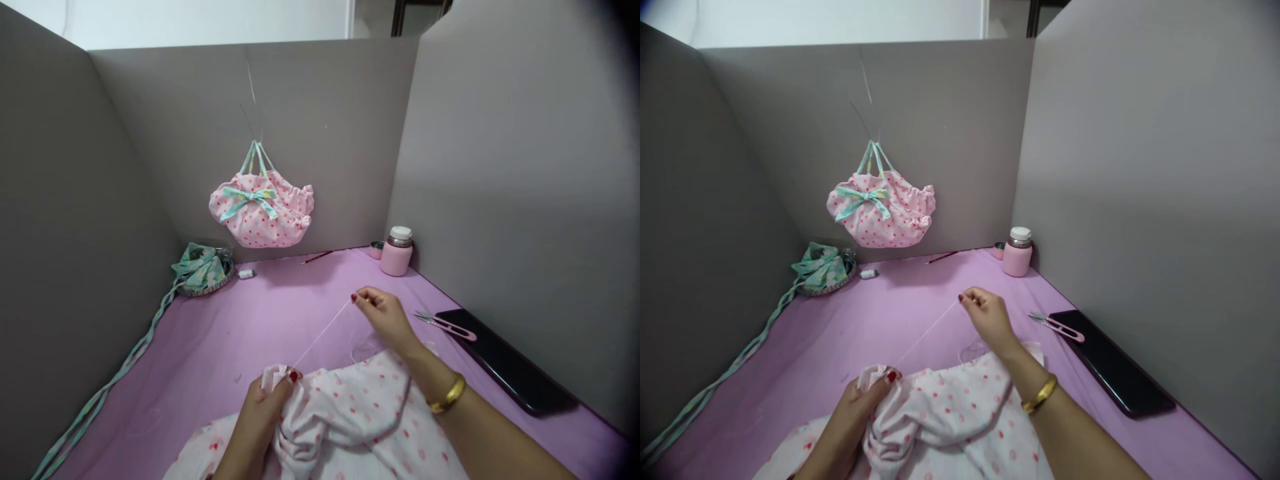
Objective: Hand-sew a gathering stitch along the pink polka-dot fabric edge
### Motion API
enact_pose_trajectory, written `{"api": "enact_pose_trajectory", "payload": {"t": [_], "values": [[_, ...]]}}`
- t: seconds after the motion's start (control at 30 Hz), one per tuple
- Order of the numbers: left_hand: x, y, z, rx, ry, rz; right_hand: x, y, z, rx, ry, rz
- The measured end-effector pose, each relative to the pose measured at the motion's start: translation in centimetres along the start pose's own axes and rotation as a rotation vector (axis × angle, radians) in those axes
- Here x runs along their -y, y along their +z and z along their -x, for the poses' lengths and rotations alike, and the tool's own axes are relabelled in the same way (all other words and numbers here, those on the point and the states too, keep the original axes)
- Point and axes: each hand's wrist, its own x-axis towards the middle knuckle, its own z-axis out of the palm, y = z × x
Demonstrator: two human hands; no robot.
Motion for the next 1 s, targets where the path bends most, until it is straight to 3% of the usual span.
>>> {"api": "enact_pose_trajectory", "payload": {"t": [0.13, 0.3, 0.47, 0.57, 0.7, 0.9, 1.0], "values": [[-0.5, 0.3, 0.3, 0.014, -0.034, 0.044, -1.8, -2.2, -1.1, -0.207, -0.009, 0.172], [-0.7, 0.5, 0.5, -0.024, -0.04, 0.01, -3.0, -3.3, -1.6, -0.361, 0.001, 0.33], [-0.7, 0.3, 0.6, -0.001, -0.035, 0.012, -3.8, -4.7, -2.2, -0.447, 0.048, 0.397], [-0.6, 0.2, 0.5, -0.001, -0.03, 0.012, -4.2, -5.2, -2.4, -0.419, 0.079, 0.393], [-0.5, 0.2, 0.5, -0.006, -0.037, 0.033, -3.4, -4.0, -2.0, -0.187, 0.094, 0.32], [-1.1, 0.6, 0.8, -0.04, 0.006, 0.053, -0.1, 1.5, 1.7, 0.583, 0.088, 0.081], [-1.5, 0.7, 0.9, -0.065, 0.048, 0.061, 0.3, 2.9, 3.1, 0.823, 0.122, -0.005]]}}
